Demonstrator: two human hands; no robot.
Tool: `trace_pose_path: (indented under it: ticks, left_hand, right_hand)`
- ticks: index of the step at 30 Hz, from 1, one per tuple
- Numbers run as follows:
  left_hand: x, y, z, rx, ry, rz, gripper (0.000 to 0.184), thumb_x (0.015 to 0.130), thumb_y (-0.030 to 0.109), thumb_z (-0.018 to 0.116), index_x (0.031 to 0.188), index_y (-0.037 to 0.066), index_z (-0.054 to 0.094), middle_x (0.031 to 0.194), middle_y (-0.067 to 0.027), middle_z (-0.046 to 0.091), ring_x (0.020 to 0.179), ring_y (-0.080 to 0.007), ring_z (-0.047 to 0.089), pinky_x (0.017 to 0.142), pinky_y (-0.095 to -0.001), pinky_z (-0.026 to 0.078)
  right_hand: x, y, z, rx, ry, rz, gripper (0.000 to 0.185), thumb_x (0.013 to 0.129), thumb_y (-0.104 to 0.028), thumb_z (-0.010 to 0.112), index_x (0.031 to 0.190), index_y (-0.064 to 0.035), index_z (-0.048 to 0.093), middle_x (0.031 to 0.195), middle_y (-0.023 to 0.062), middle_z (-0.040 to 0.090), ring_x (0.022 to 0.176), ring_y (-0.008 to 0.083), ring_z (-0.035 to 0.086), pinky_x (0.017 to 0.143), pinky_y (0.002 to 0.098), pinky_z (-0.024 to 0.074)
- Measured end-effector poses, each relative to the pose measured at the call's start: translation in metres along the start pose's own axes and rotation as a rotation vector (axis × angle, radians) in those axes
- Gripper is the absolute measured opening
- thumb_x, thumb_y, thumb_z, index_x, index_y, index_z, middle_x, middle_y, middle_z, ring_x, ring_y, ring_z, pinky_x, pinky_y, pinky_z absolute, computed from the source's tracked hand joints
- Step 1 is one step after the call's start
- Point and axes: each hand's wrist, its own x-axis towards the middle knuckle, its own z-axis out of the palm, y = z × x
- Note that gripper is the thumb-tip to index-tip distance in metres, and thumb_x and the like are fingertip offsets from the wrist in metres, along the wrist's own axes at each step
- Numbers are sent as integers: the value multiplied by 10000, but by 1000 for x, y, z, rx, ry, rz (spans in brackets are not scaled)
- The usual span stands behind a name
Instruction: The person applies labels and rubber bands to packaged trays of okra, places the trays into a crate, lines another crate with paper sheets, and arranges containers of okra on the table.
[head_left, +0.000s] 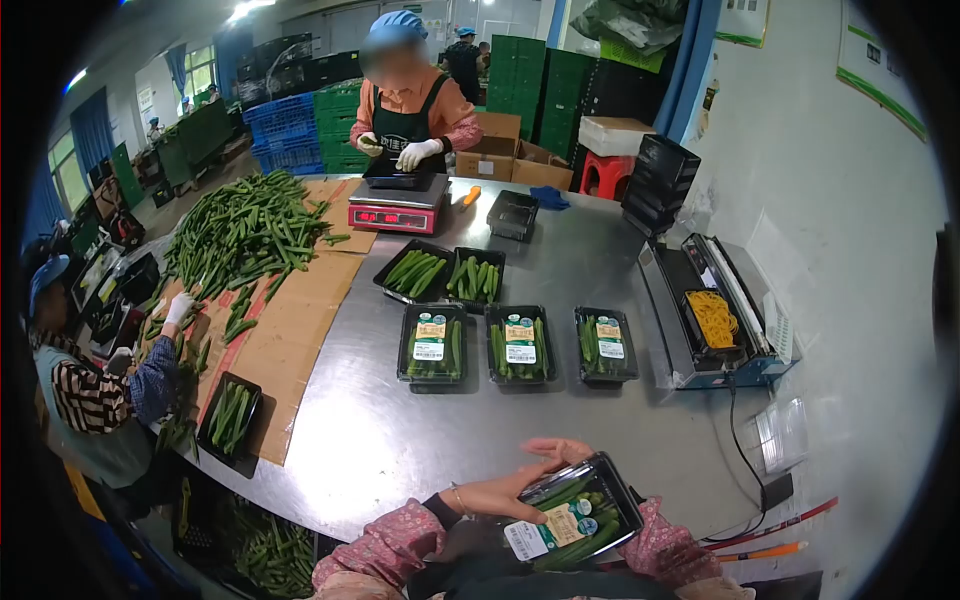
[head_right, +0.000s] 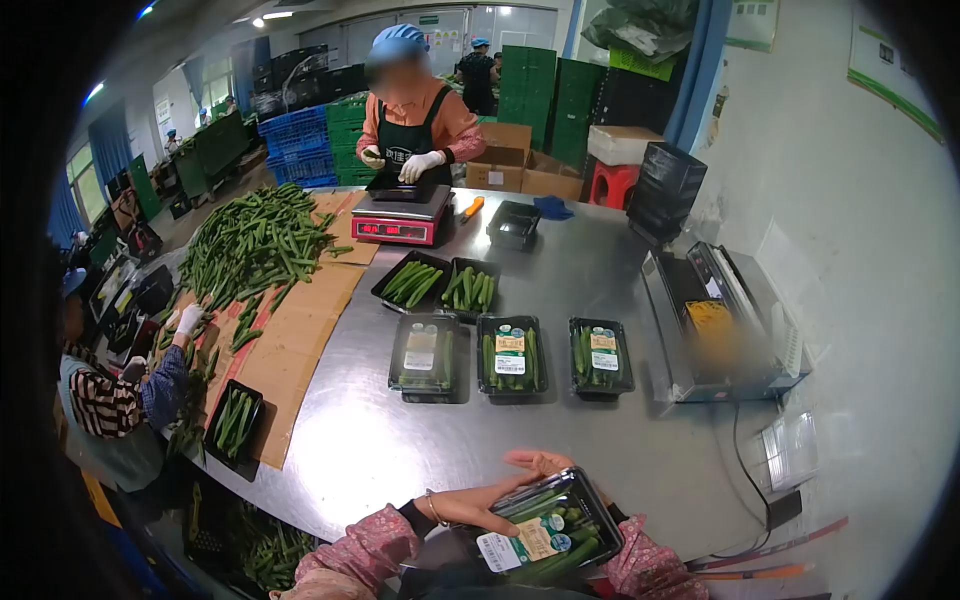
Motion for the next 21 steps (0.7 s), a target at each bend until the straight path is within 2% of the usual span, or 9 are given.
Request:
trace_pose_path:
  ticks: [1,3,5,7,8,11,14,17,21]
  left_hand:
    - [0,1,0,-36,1,-6,1079,798,381,738,1507,-8,23,1525,-223,177,1428,-287,176,1155,-371,179]
    - [0,4,1,-111,4,-18,1114,789,396,745,1507,-8,-5,1531,-228,165,1432,-289,167,1156,-374,177]
    - [7,-14,-3,-99,-24,-39,1068,783,382,757,1496,-6,63,1485,-204,250,1395,-268,246,1137,-364,228]
    - [9,-19,-3,-116,-22,-75,1033,779,374,764,1482,-3,108,1450,-189,299,1366,-255,297,1122,-357,261]
    - [8,-15,-1,-113,21,-75,934,770,358,776,1420,6,205,1329,-140,388,1280,-219,379,1074,-342,320]
    - [7,-18,0,-57,75,-52,784,784,331,769,1316,28,279,1217,-107,422,1206,-196,418,1009,-326,363]
    - [-1,3,4,-105,100,-168,603,810,295,752,1159,65,318,1127,-81,424,1129,-169,441,941,-300,388]
    - [-4,-19,8,-14,179,-63,530,829,278,741,1079,85,315,1115,-83,429,1087,-159,461,899,-285,403]
    - [-13,-22,12,17,244,-68,529,811,285,756,1035,78,324,1080,-81,441,1040,-149,454,876,-277,405]
  right_hand:
    - [2,3,-1,168,-63,122,601,960,-388,528,1383,17,390,1389,207,445,1265,283,481,1037,418,441]
    - [31,46,-59,224,-257,270,676,944,-427,549,1398,26,337,1397,214,424,1262,318,481,1021,454,456]
    - [31,44,-62,286,-211,231,744,929,-460,561,1415,30,285,1407,217,404,1258,353,478,1010,486,462]
    - [-7,-19,-3,345,75,5,804,916,-488,565,1434,29,234,1420,214,383,1253,389,473,1004,516,459]
    - [-12,-29,-1,380,82,-22,784,920,-445,577,1407,76,252,1443,225,329,1245,428,469,987,511,481]
    - [-24,-41,-12,154,38,-118,814,922,-423,580,1439,71,189,1483,213,270,1285,428,424,1015,487,461]
    - [-41,-44,-13,74,54,-137,869,930,-424,572,1481,44,90,1541,208,168,1345,365,371,1036,389,429]
    - [-64,-12,-30,-60,126,-133,900,921,-440,567,1504,-11,32,1567,166,123,1387,336,308,1094,392,366]
    - [-91,13,-17,-117,352,-174,868,956,-432,518,1510,-21,-9,1588,128,88,1374,250,339,1080,331,355]
